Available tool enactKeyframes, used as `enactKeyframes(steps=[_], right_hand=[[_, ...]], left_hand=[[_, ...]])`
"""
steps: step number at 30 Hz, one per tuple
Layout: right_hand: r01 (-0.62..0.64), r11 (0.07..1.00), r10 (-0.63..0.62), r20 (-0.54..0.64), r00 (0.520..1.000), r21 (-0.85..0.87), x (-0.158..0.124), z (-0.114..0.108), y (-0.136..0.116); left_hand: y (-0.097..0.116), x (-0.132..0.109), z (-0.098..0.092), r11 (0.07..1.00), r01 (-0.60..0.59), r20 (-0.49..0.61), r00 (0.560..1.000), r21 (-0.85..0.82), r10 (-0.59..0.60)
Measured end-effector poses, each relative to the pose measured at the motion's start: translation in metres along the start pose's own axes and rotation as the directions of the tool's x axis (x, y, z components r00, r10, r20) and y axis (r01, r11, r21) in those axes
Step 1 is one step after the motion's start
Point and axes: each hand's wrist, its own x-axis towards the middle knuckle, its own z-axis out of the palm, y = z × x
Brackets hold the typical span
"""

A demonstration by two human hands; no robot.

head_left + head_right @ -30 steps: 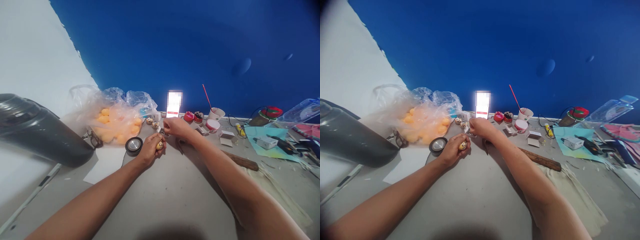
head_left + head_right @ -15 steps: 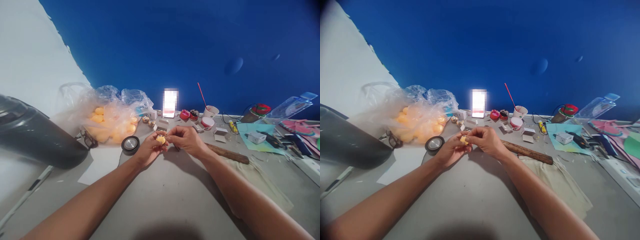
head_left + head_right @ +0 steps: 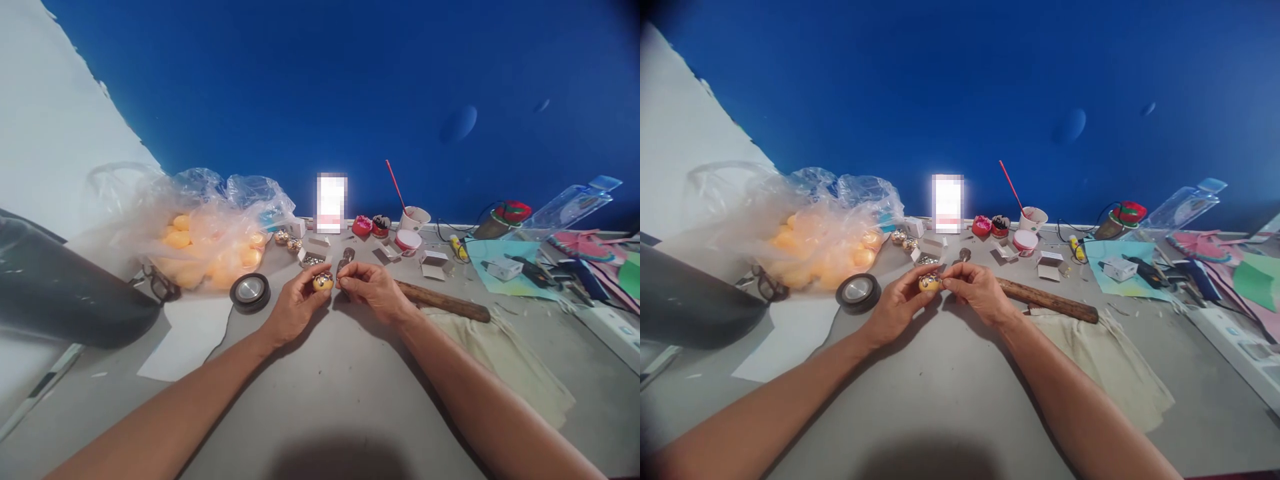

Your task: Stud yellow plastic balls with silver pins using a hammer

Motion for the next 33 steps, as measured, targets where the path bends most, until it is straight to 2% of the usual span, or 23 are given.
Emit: enactKeyframes(steps=[8, 16, 24, 33], right_hand=[[-0.03, 0.999, 0.03, 0.018, 0.999, 0.013, -0.0007, -0.0002, 0.0013], [-0.026, 1.0, 0.026, 0.075, 0.997, 0.002, 0.0007, -0.0031, 0.0025], [-0.04, 0.994, 0.045, 0.052, 0.998, -0.106, -0.0009, -0.0015, 0.0049], [-0.063, 0.992, 0.064, 0.012, 0.998, -0.112, -0.0011, 0.0013, 0.0035]], left_hand=[[-0.0049, -0.0002, -0.0003, 1.0, 0.028, -0.049, 0.998, -0.001, -0.028], [-0.0051, 0.0033, 0.0022, 0.974, 0.141, -0.019, 0.989, -0.175, -0.147], [-0.007, 0.0033, 0.0004, 0.982, 0.105, -0.033, 0.993, -0.159, -0.111], [-0.0053, 0.0025, 0.0003, 0.989, 0.084, -0.049, 0.995, -0.123, -0.09]])
